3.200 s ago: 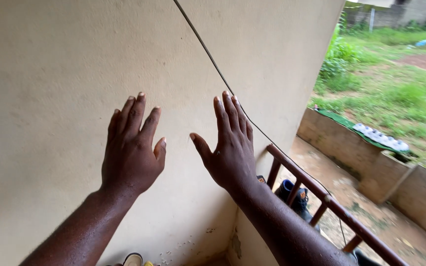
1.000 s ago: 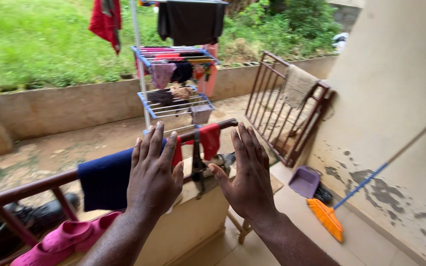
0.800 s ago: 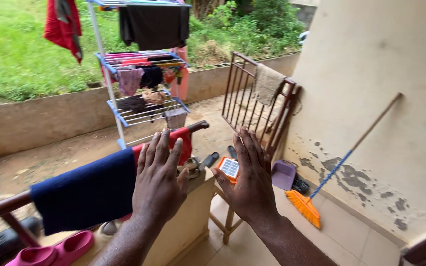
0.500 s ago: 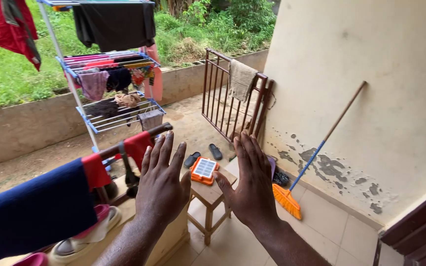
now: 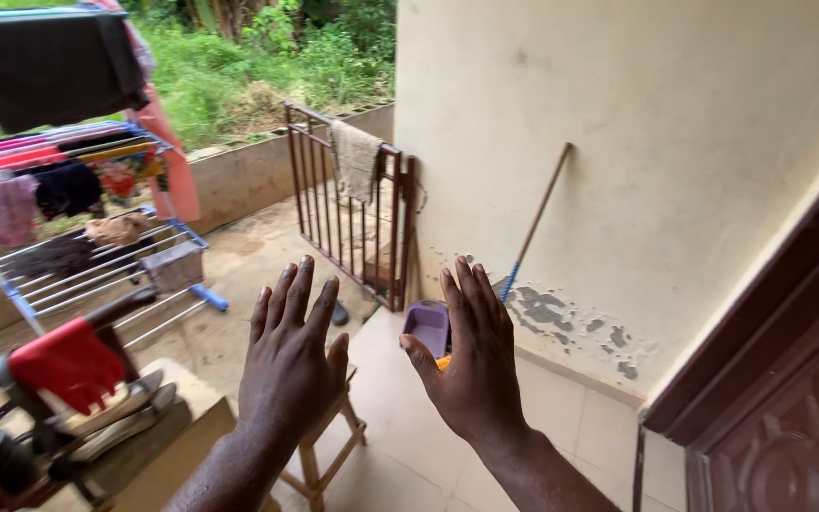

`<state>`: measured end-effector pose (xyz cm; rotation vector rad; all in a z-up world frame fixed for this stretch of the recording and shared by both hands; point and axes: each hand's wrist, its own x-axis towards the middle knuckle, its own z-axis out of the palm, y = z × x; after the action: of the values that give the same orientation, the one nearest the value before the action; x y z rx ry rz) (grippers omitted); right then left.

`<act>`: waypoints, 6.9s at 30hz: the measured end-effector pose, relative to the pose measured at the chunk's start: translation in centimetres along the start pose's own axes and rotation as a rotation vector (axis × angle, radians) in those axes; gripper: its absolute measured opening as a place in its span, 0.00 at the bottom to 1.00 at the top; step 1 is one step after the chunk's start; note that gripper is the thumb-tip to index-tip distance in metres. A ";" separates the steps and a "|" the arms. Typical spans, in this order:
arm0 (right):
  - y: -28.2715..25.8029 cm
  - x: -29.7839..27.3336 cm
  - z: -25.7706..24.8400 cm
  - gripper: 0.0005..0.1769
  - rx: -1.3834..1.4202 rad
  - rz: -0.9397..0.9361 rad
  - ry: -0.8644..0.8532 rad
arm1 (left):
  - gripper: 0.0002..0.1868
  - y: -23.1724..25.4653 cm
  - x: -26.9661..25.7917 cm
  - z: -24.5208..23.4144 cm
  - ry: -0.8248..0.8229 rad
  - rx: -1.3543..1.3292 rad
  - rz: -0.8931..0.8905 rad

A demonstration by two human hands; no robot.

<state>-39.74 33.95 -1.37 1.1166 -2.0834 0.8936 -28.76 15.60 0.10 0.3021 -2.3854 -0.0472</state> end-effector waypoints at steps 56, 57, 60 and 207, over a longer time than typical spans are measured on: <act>65.7 18.0 -0.8 0.49 -0.331 0.290 -0.039 | 0.39 33.3 45.3 54.0 -0.232 -0.216 0.240; 66.6 18.6 -0.2 0.49 -0.326 0.287 -0.046 | 0.39 33.0 46.0 55.0 -0.239 -0.205 0.232; 69.5 20.8 1.8 0.49 -0.327 0.266 -0.056 | 0.40 32.1 48.9 58.8 -0.222 -0.213 0.233; 15.9 16.3 20.3 0.28 2.051 -0.438 -1.784 | 0.12 11.2 4.2 22.6 0.361 0.166 -1.543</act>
<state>-64.93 17.25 -5.35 -1.4260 0.0709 -0.7240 -49.21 24.35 -12.49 1.9206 -1.2994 -0.4451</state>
